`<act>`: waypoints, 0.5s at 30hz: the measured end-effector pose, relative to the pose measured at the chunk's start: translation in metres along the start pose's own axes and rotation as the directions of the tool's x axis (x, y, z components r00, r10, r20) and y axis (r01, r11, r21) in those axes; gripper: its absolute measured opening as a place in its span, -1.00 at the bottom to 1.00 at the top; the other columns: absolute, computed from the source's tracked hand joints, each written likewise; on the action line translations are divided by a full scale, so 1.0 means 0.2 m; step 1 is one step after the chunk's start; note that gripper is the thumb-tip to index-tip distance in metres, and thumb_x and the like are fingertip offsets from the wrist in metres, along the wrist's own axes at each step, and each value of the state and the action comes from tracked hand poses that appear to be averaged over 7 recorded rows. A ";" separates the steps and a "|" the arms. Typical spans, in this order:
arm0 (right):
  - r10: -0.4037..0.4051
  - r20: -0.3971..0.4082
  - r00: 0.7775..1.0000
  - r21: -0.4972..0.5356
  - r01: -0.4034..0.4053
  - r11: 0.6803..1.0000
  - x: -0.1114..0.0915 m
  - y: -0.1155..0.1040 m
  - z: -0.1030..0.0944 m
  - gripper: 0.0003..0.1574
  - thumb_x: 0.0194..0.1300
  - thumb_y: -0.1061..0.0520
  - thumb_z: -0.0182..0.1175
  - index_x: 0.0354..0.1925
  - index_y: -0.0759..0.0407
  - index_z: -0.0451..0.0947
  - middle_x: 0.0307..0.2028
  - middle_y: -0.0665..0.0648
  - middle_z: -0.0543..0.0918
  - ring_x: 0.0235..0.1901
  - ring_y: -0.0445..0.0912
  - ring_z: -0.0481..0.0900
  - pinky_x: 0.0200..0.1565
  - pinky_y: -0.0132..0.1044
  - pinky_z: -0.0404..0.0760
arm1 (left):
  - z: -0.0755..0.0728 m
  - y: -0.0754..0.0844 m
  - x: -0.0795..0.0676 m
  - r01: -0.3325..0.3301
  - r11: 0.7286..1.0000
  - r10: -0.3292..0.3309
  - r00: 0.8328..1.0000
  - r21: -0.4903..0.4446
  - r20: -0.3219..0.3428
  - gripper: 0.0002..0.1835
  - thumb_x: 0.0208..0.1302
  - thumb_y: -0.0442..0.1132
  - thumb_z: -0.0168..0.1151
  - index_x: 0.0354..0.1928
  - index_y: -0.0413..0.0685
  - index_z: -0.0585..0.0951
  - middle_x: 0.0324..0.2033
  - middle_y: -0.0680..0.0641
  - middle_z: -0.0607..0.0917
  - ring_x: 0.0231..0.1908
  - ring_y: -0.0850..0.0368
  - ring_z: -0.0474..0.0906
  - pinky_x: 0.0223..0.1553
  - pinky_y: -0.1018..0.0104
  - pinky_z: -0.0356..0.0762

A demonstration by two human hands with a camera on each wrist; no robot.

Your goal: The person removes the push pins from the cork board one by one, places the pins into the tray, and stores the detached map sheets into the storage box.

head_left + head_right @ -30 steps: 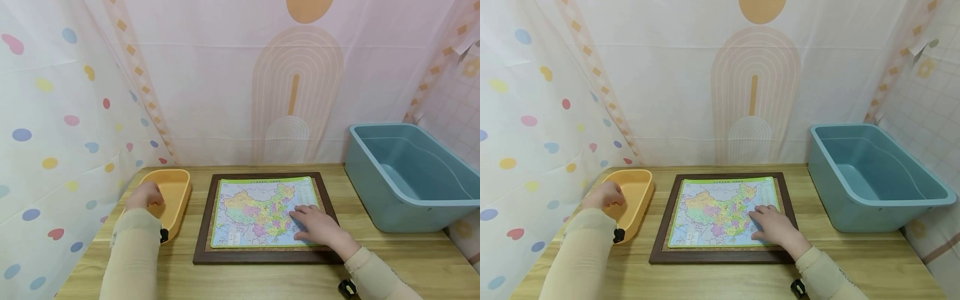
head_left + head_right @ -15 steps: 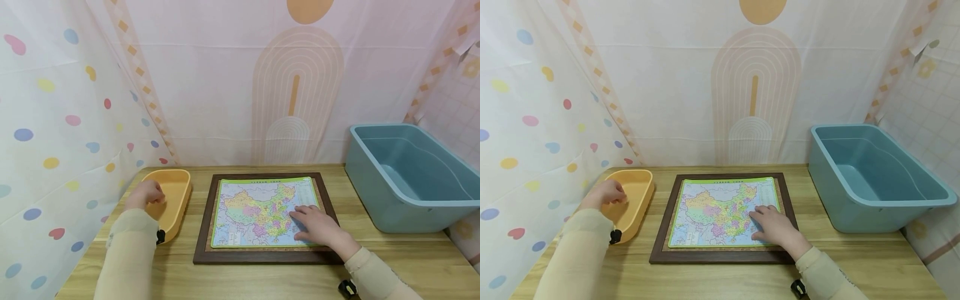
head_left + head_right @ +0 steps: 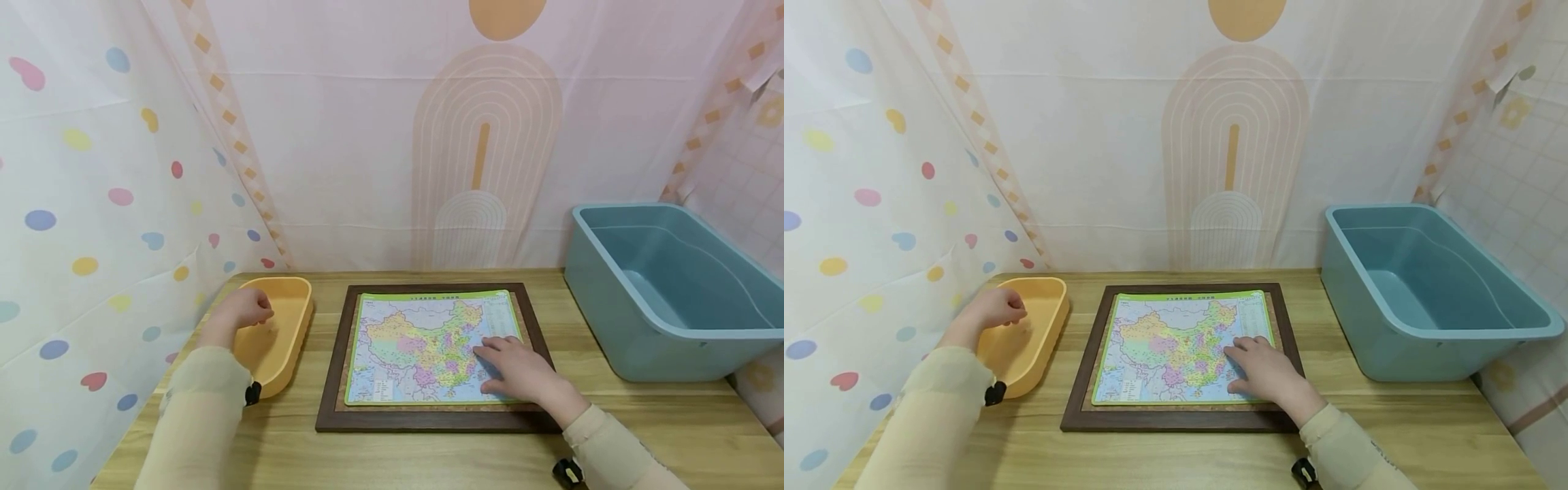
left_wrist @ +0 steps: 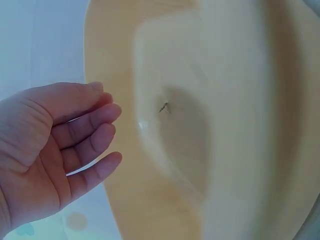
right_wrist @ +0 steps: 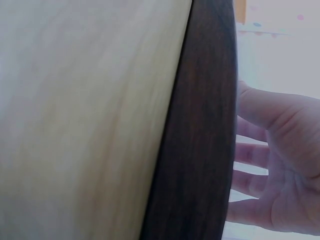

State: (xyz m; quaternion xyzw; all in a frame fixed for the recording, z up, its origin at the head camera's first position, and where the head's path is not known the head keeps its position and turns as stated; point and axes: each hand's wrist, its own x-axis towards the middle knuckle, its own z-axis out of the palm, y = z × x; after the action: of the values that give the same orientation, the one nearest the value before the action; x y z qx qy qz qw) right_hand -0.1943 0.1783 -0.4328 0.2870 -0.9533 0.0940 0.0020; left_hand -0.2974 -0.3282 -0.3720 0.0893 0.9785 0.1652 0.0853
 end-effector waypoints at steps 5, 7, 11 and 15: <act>-0.005 -0.006 1.000 0.004 0.005 1.000 0.00 0.00 0.00 -0.18 0.03 -0.19 0.32 0.20 0.13 0.41 0.19 0.24 0.39 0.12 0.20 0.34 -0.02 0.04 0.43 | 0.00 0.02 0.00 -0.029 0.999 0.030 0.999 0.037 -0.041 -0.87 0.13 -0.24 0.21 -0.51 -0.11 0.57 -0.60 0.02 0.55 -0.55 0.11 0.40 -0.48 0.23 0.36; -0.004 -0.005 1.000 0.004 0.004 1.000 0.00 0.00 0.01 -0.18 0.03 -0.19 0.32 0.20 0.12 0.41 0.19 0.23 0.39 0.12 0.20 0.34 -0.02 0.04 0.43 | 0.00 0.03 0.00 -0.040 0.997 0.044 0.997 0.058 -0.057 -0.88 0.13 -0.23 0.22 -0.50 -0.09 0.57 -0.58 0.03 0.55 -0.53 0.11 0.41 -0.45 0.21 0.36; -0.004 -0.004 1.000 0.004 0.004 1.000 0.00 0.01 0.01 -0.18 0.03 -0.20 0.32 0.20 0.12 0.41 0.19 0.23 0.39 0.12 0.19 0.35 -0.01 0.03 0.42 | 0.00 0.05 -0.01 -0.063 0.995 0.070 0.994 0.081 -0.087 -0.89 0.14 -0.22 0.23 -0.49 -0.06 0.58 -0.54 0.03 0.56 -0.48 0.09 0.42 -0.38 0.15 0.38; -0.008 -0.005 1.000 0.007 0.008 1.000 0.00 0.01 0.01 -0.18 0.03 -0.19 0.32 0.20 0.13 0.41 0.18 0.24 0.40 0.12 0.20 0.35 0.01 0.04 0.41 | 0.01 0.07 -0.03 -0.076 0.992 0.088 0.990 0.099 -0.112 -0.89 0.15 -0.18 0.22 -0.47 -0.02 0.59 -0.49 0.04 0.58 -0.43 0.09 0.45 -0.32 0.10 0.39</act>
State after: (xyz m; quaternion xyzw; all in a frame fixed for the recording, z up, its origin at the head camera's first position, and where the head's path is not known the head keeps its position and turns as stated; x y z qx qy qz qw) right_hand -0.1942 0.1793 -0.4346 0.2904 -0.9519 0.0981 0.0035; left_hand -0.2889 -0.3150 -0.3676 0.1237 0.9840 0.1269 0.0169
